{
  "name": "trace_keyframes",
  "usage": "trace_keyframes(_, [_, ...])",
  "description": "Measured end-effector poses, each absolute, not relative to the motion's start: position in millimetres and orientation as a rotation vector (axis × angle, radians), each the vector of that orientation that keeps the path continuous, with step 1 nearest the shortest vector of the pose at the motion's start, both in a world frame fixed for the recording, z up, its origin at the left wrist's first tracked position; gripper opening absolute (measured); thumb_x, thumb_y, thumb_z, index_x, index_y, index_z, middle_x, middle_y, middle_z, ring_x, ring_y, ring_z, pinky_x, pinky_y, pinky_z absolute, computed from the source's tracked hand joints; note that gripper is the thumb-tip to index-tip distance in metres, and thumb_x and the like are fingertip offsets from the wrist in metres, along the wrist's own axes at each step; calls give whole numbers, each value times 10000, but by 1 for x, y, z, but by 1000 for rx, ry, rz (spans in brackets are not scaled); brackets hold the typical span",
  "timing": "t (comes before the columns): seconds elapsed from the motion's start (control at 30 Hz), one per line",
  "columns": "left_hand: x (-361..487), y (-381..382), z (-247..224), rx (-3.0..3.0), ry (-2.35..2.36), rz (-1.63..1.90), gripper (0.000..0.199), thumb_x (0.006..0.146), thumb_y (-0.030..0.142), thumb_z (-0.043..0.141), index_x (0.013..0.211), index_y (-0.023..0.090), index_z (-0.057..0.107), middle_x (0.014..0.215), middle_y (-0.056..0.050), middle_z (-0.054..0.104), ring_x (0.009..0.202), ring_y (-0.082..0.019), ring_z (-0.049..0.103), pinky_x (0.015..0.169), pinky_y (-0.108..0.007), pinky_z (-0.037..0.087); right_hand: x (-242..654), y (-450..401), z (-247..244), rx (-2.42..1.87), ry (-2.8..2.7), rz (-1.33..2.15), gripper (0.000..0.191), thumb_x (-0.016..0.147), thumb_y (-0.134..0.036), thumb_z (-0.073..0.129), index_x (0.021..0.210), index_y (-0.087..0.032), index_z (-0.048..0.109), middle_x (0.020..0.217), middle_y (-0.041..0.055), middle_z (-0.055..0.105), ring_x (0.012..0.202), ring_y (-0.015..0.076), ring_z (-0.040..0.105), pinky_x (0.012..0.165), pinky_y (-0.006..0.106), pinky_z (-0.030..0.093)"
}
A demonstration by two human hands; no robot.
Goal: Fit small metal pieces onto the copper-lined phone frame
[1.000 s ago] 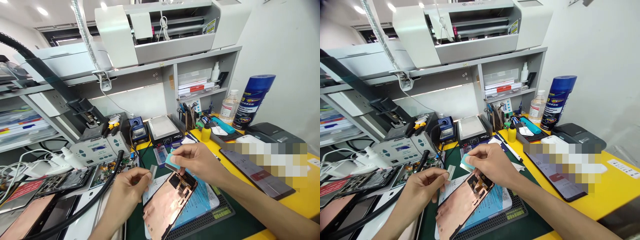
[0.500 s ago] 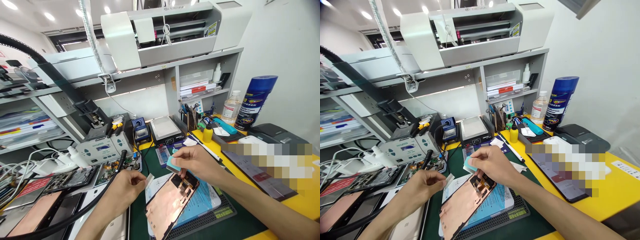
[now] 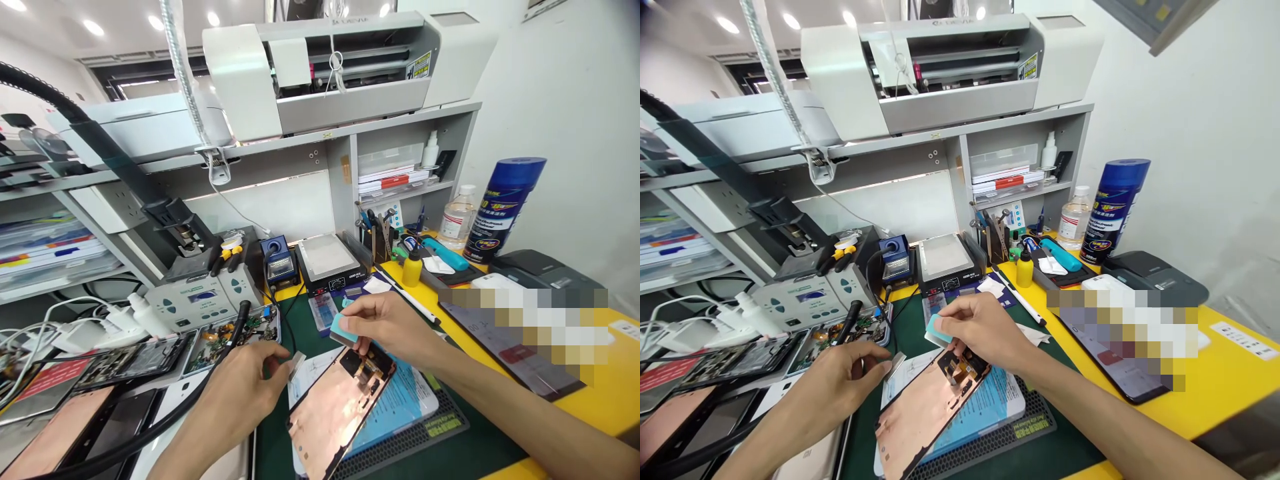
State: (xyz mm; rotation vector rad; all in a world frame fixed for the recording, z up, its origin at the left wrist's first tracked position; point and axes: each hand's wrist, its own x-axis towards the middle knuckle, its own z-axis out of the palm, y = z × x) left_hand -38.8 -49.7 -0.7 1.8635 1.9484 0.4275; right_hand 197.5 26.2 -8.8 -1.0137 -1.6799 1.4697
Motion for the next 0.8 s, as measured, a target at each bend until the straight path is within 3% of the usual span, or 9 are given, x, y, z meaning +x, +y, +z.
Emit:
trace_keyframes(0.23, [-18, -47, 0, 1566, 1702, 927, 343, 834, 518, 617, 915, 199, 714, 734, -12, 628, 678, -176, 491, 613, -272, 357, 199, 24, -8, -978, -1737, 1459, 244, 831, -383, 693, 887, -151, 745, 657, 37, 693, 532, 154, 654, 528, 245, 510])
trace_keyframes(0.43, [3, -47, -5, 1357, 1525, 954, 380, 777, 513, 710, 937, 169, 722, 634, 13, 573, 507, -97, 360, 473, -240, 227, 198, 21, -8, -959, -1754, 1417, 293, 798, -448, 727, 875, -167, 750, 641, 19, 680, 527, 154, 641, 521, 247, 499])
trace_keyframes(0.57, [13, -44, -4, 1384, 1451, 982, 342, 787, 498, 708, 825, 159, 724, 676, -11, 619, 545, -95, 405, 481, -222, 251, 197, 19, -7, -940, -1749, 1433, 276, 778, -430, 749, 865, -168, 750, 640, 18, 693, 535, 153, 639, 519, 243, 495])
trace_keyframes(0.7, [9, -43, 0, 1375, 1482, 934, 372, 794, 526, 689, 725, 161, 702, 513, 56, 435, 458, -67, 256, 438, -228, 169, 199, 19, -6, -905, -1752, 1455, 271, 790, -413, 741, 877, -156, 746, 653, 27, 701, 560, 160, 651, 544, 257, 512])
trace_keyframes(0.8, [0, -44, 1, 1357, 1426, 975, 357, 803, 512, 696, 730, 163, 690, 519, 76, 341, 480, -68, 209, 452, -235, 142, 203, 23, -7, -863, -1710, 1482, 252, 801, -391, 735, 877, -151, 743, 653, 25, 697, 555, 157, 652, 548, 262, 520])
